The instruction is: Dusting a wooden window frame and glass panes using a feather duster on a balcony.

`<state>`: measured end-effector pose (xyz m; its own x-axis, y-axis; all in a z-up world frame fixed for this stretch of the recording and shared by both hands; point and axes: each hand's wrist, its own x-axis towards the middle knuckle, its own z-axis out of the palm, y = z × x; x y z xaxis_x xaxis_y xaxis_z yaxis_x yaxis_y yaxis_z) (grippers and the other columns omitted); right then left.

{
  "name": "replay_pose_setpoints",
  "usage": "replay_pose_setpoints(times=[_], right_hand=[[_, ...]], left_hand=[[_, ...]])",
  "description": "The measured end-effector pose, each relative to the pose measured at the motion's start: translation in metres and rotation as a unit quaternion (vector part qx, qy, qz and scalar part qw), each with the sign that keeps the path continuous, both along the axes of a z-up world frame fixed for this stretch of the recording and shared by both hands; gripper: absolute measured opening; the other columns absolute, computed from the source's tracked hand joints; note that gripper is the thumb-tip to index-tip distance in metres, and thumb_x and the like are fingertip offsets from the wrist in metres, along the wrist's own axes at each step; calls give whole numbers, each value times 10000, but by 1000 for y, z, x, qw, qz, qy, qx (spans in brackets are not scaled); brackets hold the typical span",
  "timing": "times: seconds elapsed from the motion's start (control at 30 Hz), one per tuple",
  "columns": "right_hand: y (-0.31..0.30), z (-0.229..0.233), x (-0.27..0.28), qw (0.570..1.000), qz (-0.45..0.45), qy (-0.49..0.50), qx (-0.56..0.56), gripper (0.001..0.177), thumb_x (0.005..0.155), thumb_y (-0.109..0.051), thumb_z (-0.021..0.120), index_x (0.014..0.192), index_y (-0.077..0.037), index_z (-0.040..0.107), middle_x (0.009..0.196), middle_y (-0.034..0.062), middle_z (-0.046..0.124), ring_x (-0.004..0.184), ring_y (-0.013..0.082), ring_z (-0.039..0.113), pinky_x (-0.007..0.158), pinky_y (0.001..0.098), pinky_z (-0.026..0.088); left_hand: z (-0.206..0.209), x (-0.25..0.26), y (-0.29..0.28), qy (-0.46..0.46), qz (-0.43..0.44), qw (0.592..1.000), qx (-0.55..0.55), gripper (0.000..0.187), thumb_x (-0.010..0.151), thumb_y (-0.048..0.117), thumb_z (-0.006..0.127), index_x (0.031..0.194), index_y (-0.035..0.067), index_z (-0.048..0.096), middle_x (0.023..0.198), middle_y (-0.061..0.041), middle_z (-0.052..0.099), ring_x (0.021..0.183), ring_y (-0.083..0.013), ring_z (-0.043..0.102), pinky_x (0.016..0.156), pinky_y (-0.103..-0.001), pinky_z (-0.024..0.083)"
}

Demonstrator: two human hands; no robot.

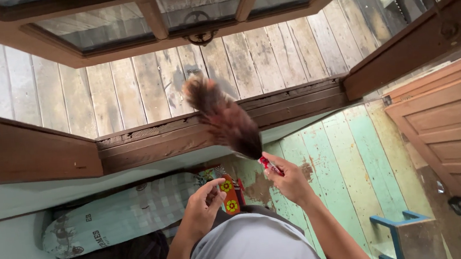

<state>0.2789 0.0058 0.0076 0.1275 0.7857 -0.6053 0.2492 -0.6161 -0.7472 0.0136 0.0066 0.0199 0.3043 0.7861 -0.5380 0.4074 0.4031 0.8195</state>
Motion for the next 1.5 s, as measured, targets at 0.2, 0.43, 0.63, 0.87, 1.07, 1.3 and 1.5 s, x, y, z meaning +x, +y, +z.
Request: replay_pose_setpoints(times=[0.2,0.43,0.63,0.87,1.07,1.3,1.5], right_hand=[[-14,-4,10,999,-13,23,20,497,973,-53,628,1453,-180,640,782,49,659,535,119,373,482,258,342],[-27,-12,14,993,-98,66,23,515,967,-52,615,1476,-134,606,918,86,657,606,141,444,516,259,419],[-29,-14,18,988,-127,80,24,522,978,-61,594,1495,-127,569,870,68,625,585,134,465,454,239,377],[-21,-5,5,986,-156,62,9,500,980,-86,599,1474,-168,593,797,66,606,544,121,426,439,232,348],[-18,-12,9,982,-184,26,32,487,981,-98,613,1463,-166,598,801,81,642,543,121,466,425,219,360],[-13,-6,32,984,-153,69,59,509,994,-6,558,1489,-120,582,794,72,643,516,83,400,405,176,324],[-10,-5,42,980,-192,55,26,479,1009,-90,549,1486,-133,538,746,103,580,495,108,403,393,214,295]], left_hand=[[6,9,10,7,-42,999,-7,435,1020,251,589,1431,111,618,960,-2,629,817,-139,563,775,-305,524],[16,18,20,20,-71,997,-11,423,1015,272,589,1413,141,642,924,-3,631,801,-142,561,765,-296,502],[14,19,23,27,-92,995,-16,440,1021,304,563,1432,157,618,968,-4,645,810,-147,571,768,-307,510],[13,17,25,12,-91,996,-9,430,1027,279,561,1426,127,614,917,0,616,795,-149,551,777,-308,501],[20,16,26,34,-95,995,-14,431,1022,330,548,1418,175,624,1007,2,650,863,-152,575,813,-298,489],[13,14,26,27,-94,995,-19,425,1027,306,557,1427,170,611,1016,4,646,887,-159,593,820,-305,503],[16,16,24,20,-92,996,-5,417,1031,303,541,1416,160,611,1026,-1,683,906,-169,628,813,-323,517]])
